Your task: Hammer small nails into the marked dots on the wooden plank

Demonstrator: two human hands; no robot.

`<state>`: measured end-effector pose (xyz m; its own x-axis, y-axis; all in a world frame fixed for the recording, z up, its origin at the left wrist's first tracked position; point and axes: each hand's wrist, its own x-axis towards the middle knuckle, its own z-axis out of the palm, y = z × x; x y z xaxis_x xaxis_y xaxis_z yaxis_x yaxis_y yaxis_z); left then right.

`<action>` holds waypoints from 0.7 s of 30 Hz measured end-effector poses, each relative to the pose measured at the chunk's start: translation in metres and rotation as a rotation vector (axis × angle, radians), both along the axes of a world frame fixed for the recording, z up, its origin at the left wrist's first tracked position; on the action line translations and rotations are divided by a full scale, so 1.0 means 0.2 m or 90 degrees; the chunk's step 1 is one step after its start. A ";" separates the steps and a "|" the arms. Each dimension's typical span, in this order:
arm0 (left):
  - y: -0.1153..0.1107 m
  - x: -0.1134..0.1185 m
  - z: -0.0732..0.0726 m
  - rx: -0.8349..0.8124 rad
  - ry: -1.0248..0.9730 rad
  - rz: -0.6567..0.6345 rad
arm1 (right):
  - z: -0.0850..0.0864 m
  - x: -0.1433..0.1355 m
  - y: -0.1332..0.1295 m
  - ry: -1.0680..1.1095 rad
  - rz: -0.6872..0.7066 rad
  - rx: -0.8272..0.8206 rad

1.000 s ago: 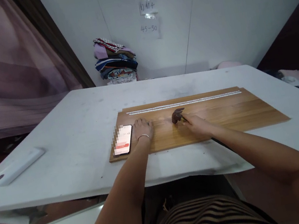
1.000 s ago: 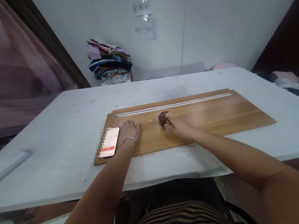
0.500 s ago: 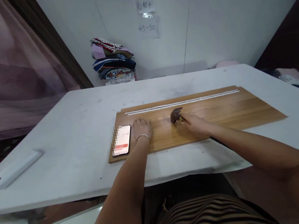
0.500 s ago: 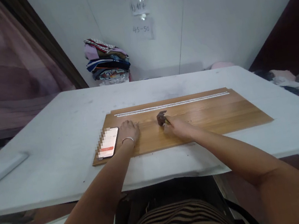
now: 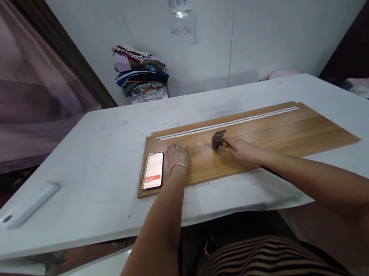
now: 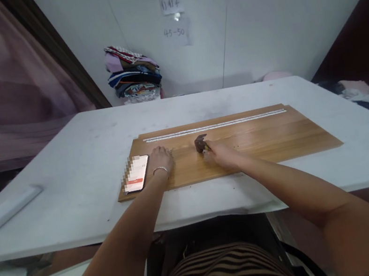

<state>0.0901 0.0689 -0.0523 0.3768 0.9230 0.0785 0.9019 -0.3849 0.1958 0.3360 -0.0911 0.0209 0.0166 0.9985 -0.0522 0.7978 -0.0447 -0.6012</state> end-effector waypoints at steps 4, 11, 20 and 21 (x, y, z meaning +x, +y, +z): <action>-0.03 0.02 0.04 -0.002 0.019 0.055 | 0.02 0.00 0.01 0.000 0.004 -0.006; -0.07 0.03 0.09 0.003 0.022 0.075 | 0.02 -0.02 0.01 -0.002 -0.002 -0.016; -0.08 0.04 0.10 0.004 0.030 0.078 | 0.03 0.01 0.02 -0.015 0.016 0.018; -0.08 0.04 0.10 0.004 0.030 0.078 | 0.03 0.01 0.02 -0.014 0.016 0.016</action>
<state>0.0976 0.0538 -0.0331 0.2649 0.9617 0.0700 0.9504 -0.2727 0.1498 0.3371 -0.0864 0.0264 -0.0071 0.9996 -0.0262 0.8116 -0.0096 -0.5841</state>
